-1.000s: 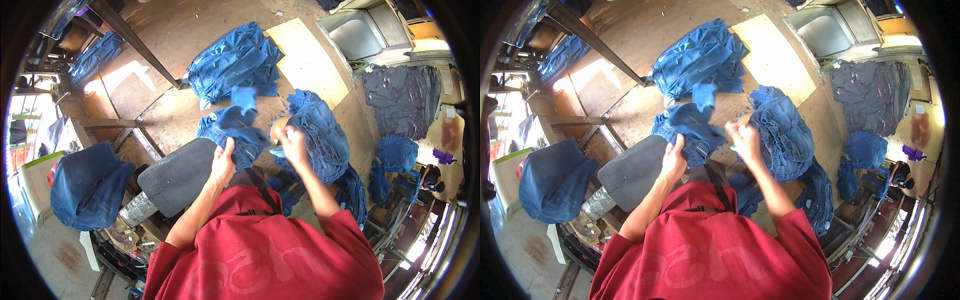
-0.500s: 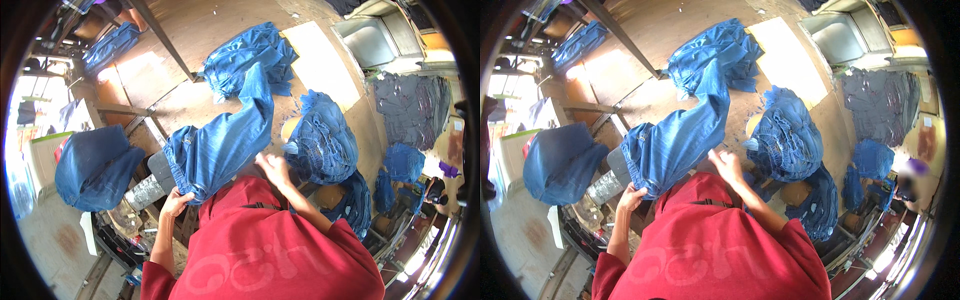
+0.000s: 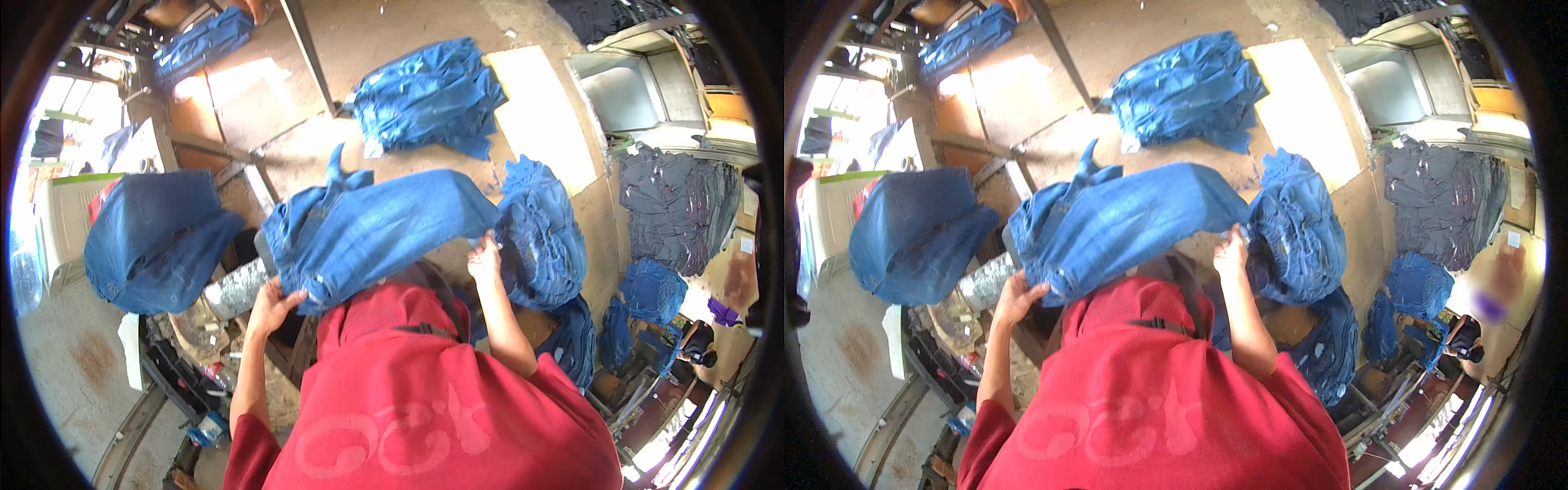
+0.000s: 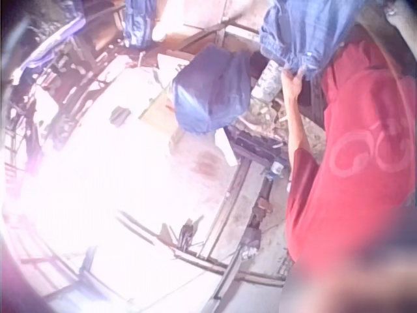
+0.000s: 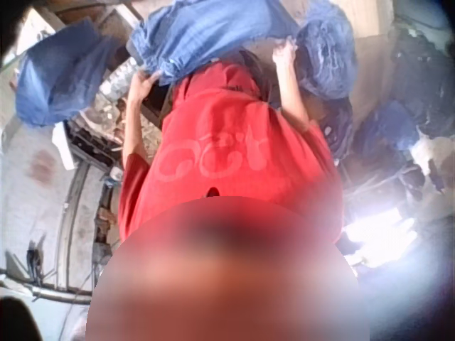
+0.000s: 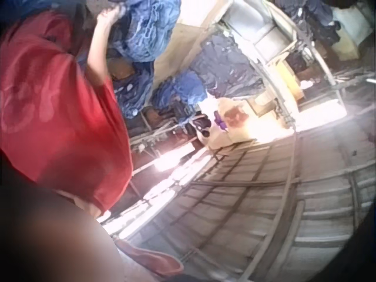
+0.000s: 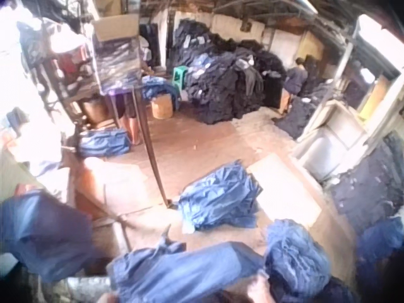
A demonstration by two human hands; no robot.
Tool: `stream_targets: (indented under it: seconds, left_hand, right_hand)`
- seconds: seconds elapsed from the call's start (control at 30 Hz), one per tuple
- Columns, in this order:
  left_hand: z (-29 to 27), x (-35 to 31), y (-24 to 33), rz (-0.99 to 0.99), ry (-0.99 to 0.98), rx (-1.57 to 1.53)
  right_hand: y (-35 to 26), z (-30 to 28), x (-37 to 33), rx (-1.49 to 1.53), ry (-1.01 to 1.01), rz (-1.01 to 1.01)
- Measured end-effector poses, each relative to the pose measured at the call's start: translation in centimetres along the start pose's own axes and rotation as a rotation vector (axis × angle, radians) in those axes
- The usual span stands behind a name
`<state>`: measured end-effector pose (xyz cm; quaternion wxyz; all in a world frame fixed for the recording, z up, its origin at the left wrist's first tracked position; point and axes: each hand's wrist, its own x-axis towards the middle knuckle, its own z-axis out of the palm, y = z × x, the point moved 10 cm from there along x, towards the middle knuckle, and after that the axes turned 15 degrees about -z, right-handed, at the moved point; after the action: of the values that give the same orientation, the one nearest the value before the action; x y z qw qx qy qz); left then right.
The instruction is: The person repeatedly picks up blue jeans from a pile, uses a small blade to scrape and cut loose threads from the seams and edges, and places the jeans back on the pile. The process is repeated for multiple pairs of jeans.
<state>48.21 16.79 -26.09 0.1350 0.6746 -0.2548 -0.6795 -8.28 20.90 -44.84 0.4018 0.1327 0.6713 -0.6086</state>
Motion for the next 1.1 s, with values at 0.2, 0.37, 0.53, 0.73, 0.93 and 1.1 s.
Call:
stream_targets:
  seconds: [0.2,0.37,0.53,0.73,0.93,1.1]
  left_hand:
    - [-5.7,-6.0,10.4,0.427,0.831,0.422]
    - [5.2,-0.3,14.9,0.762,0.634,0.729]
    - [6.6,3.4,15.0,0.905,0.626,0.851]
    - [5.9,7.4,15.4,0.678,0.280,0.803]
    - [5.3,8.3,17.4,0.825,0.162,0.839]
    - [4.9,8.6,18.5,0.942,0.254,0.790]
  right_hand:
    - [0.1,-4.4,-5.0,-0.421,0.095,-0.004]
    - [-9.4,8.3,-14.7,-0.871,-0.507,-0.659]
    - [-6.9,19.3,-28.3,-1.029,-1.006,-1.065]
    - [-2.2,24.5,-34.8,-1.089,-1.072,-1.290]
    - [1.5,26.4,-36.1,-1.083,-1.130,-1.678]
    - [3.1,27.6,-34.9,-1.269,-1.088,-1.662]
